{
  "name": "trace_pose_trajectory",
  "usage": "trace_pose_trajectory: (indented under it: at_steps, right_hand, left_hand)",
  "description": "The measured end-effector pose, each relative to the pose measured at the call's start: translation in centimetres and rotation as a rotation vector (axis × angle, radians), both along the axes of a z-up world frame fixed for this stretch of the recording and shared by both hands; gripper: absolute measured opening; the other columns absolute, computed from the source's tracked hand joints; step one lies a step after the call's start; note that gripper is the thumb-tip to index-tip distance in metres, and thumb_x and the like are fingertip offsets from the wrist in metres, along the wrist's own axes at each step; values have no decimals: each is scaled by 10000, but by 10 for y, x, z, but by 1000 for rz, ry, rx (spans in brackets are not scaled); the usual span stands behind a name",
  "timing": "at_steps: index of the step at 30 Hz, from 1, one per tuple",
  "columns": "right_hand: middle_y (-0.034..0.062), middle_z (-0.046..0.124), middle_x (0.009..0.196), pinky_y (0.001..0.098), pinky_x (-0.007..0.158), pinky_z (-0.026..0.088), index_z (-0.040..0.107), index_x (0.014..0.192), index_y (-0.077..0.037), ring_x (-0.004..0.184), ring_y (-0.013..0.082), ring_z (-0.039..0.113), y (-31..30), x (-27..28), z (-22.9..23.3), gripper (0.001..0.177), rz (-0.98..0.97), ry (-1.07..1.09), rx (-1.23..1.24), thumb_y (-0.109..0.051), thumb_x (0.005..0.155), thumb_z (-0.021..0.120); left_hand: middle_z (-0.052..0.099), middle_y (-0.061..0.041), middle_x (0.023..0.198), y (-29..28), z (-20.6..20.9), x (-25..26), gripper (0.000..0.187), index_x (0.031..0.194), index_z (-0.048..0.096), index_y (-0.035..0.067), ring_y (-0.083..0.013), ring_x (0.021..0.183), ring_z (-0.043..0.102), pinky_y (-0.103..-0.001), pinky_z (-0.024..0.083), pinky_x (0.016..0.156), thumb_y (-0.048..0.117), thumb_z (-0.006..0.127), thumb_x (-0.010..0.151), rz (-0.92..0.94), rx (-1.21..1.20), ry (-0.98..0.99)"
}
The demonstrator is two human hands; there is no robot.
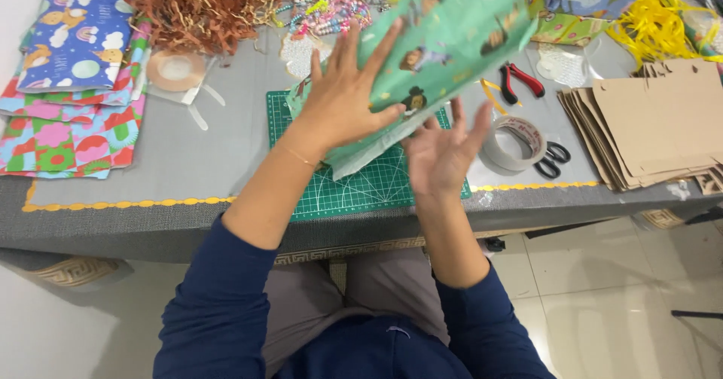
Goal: The person wraps a brown cardboard box by cutting wrapping paper to size, folding it around the box, and securing it with tape.
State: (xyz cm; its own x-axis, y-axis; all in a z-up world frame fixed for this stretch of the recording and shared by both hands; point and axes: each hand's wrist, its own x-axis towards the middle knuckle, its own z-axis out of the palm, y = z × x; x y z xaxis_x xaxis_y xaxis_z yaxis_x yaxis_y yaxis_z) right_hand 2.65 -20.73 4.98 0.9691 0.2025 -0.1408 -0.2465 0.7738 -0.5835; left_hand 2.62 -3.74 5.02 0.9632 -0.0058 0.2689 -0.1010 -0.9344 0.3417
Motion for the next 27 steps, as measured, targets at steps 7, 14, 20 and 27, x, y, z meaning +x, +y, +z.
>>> trace_pose_trajectory:
  at_steps: [7,14,20,27]
  right_hand:
    - [306,371,1654,549,1203,539,321,1478,-187,1415,512,594,-104,-18,-58,554,-479,-557,-205,-166,1042,664]
    - [162,603,1342,498,1242,344,303,1467,-21,1330,315,534,-123,26,-52,569,-198,-1465,-1248,26,1001,627]
    - [10,746,1038,401,981,435,395,1535,-71,1027,246,706,-106,61,-70,694,-237,-1740,-1443,86,980,780]
    - [73,731,939,467,983,515,570,1246,-22,850,283,679,-81,47,-62,298,-273,-1903,-1286,109,998,672]
  left_hand:
    - [153,-239,1677,-24,-33,24,947,1649,153,298,-505,1519,84,-747,76,1168,669,621,915,-22,295,83]
    - [316,-220,1618,-38,-53,27,1166,1646,198,219,-495,1474,286,-723,212,1138,690,785,755,6,488,-108]
    - [380,-178,1613,-51,-54,28,1249,1656,114,205,-431,1483,334,-688,234,1163,700,816,749,41,562,-179]
    - [365,-167,1621,-46,-58,28,1095,1646,202,226,-387,1478,351,-579,321,1151,585,818,816,-9,551,-170]
